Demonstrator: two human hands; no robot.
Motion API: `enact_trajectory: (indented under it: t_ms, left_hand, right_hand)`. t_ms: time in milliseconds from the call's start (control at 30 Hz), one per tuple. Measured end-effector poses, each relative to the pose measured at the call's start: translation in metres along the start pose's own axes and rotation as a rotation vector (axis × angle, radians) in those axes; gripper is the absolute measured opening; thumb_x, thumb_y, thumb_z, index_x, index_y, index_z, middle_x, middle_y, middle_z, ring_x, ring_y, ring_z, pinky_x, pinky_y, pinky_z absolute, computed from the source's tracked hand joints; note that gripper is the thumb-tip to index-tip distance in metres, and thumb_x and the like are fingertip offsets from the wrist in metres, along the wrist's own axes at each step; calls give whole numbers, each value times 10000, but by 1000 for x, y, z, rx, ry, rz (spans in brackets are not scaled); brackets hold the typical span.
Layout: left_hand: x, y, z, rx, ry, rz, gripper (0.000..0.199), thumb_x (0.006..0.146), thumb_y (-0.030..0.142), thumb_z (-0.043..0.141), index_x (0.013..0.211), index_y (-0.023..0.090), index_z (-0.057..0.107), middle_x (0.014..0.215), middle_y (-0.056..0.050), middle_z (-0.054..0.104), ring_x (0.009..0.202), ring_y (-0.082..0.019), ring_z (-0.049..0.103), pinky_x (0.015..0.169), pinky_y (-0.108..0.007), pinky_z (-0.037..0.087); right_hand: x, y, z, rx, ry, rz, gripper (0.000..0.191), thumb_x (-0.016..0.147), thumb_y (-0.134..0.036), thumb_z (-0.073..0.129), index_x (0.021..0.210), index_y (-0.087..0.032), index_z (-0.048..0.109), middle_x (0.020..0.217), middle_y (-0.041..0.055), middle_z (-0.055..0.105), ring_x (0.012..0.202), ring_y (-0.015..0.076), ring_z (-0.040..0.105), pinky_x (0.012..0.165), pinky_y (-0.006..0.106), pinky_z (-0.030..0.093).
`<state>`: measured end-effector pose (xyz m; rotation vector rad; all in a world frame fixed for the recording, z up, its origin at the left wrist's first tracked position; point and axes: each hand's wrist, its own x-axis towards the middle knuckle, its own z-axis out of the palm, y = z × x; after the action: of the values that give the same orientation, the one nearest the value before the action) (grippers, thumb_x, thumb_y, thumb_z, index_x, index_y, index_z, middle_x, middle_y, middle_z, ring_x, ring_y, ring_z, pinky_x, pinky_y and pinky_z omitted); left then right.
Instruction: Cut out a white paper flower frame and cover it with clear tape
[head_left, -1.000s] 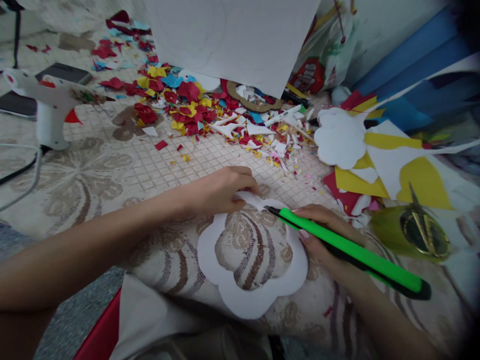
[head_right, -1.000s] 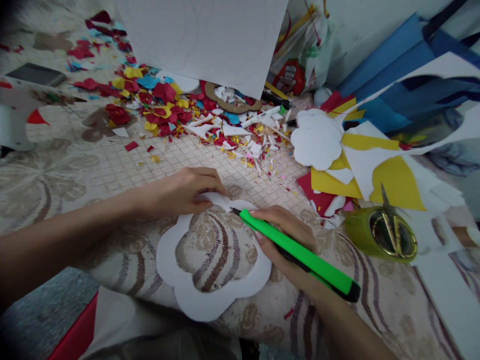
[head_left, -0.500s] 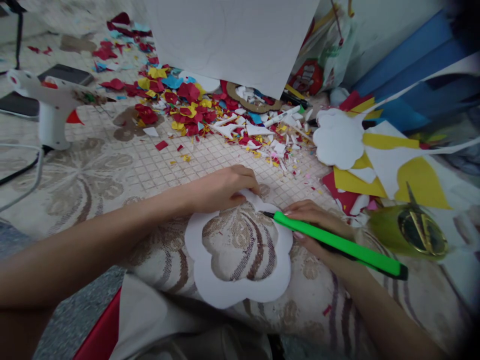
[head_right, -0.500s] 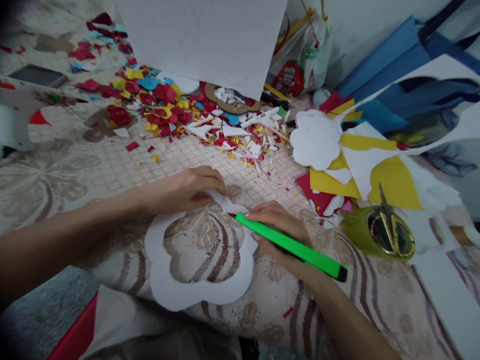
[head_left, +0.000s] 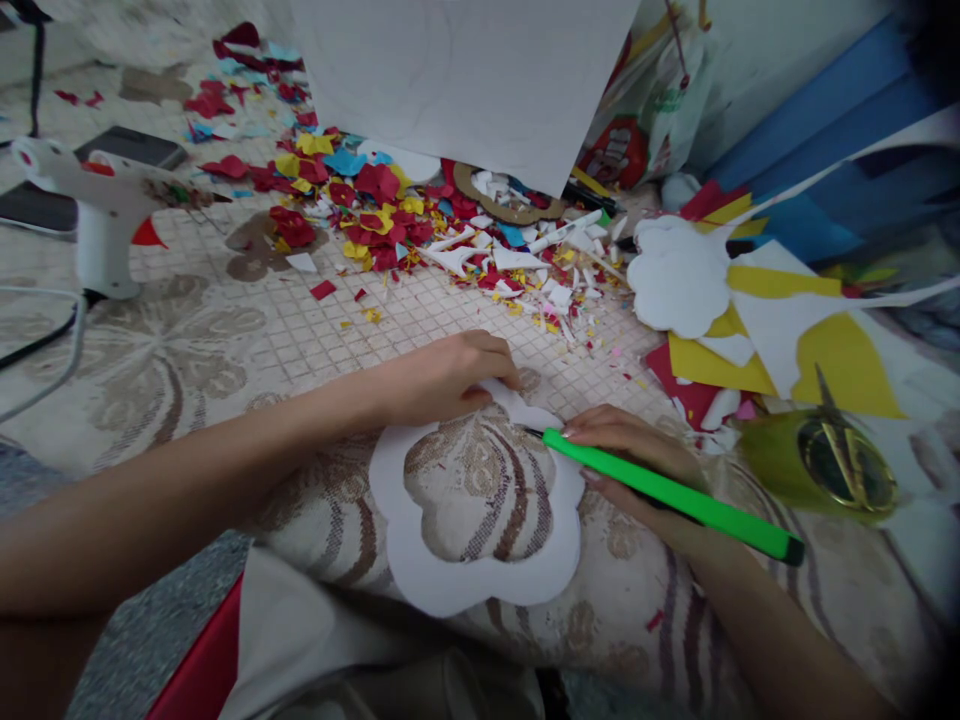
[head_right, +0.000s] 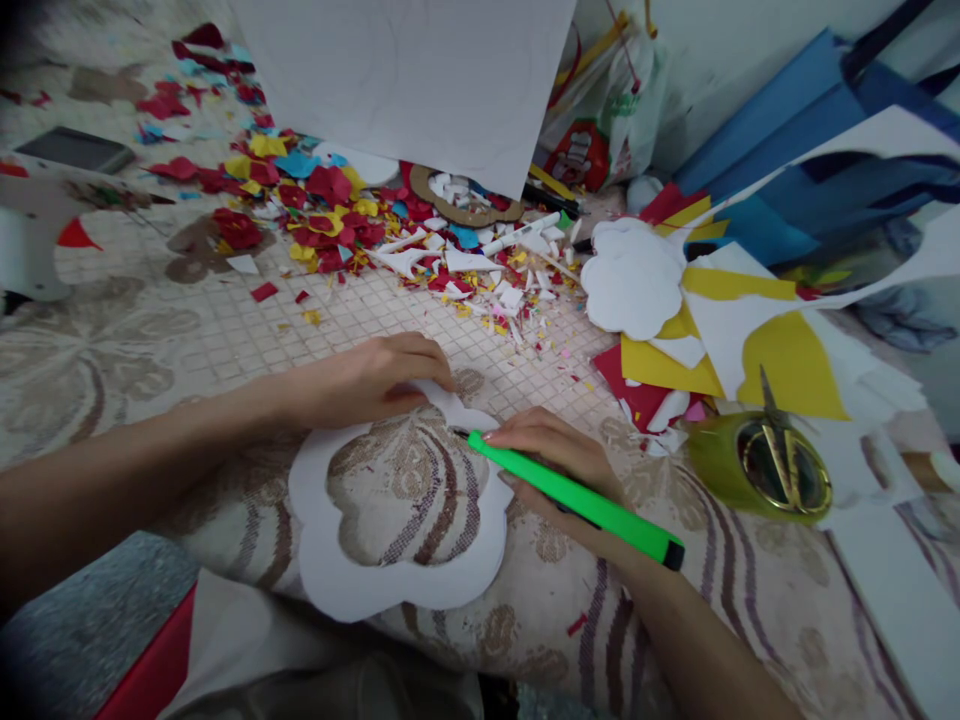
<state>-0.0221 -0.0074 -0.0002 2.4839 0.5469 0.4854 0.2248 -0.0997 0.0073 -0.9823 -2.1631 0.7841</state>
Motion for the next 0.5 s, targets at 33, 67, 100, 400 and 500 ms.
enact_trajectory:
  t_ms: [33, 67, 100, 400, 500]
  left_hand:
    - [0, 0, 0, -2, 2, 0, 295, 784, 20, 523, 1013, 168, 635, 1029, -86, 642, 997, -184, 590, 905, -318, 463]
    - [0, 0, 0, -4, 4, 2, 297, 780, 18, 524, 1009, 170, 636, 1025, -85, 643, 993, -185, 590, 902, -319, 465]
    - [0, 0, 0, -8, 7, 5, 300, 776, 17, 525, 1006, 173, 637, 1021, -84, 644, 990, -187, 591, 898, -321, 467]
    - [0, -1, 1, -10, 20, 17, 303, 772, 20, 524, 1000, 184, 637, 1011, -78, 651, 983, -189, 595, 885, -326, 474]
    - [0, -2, 1, -4, 15, 19, 299, 774, 20, 524, 1004, 175, 637, 1013, -82, 648, 986, -187, 596, 891, -319, 471]
  right_hand:
    - [1, -1, 0, -6, 0, 0, 310, 840, -122, 569, 1111, -265, 620, 970, 58, 659, 918, 189, 630, 745, 337, 532]
    - [1, -1, 0, -14, -2, 2, 307, 840, -123, 572, 1109, -261, 623, 968, 59, 659, 916, 187, 631, 742, 331, 533]
    - [1, -2, 0, -22, -3, 6, 306, 839, -122, 576, 1109, -259, 625, 966, 60, 659, 912, 186, 633, 739, 326, 534]
    - [-4, 4, -6, 14, -50, 6, 339, 843, -113, 565, 1138, -271, 615, 1008, 62, 653, 965, 199, 620, 799, 354, 529]
    - [-3, 4, -7, 17, -28, 22, 330, 843, -121, 568, 1132, -274, 617, 1009, 59, 651, 959, 195, 622, 786, 345, 529]
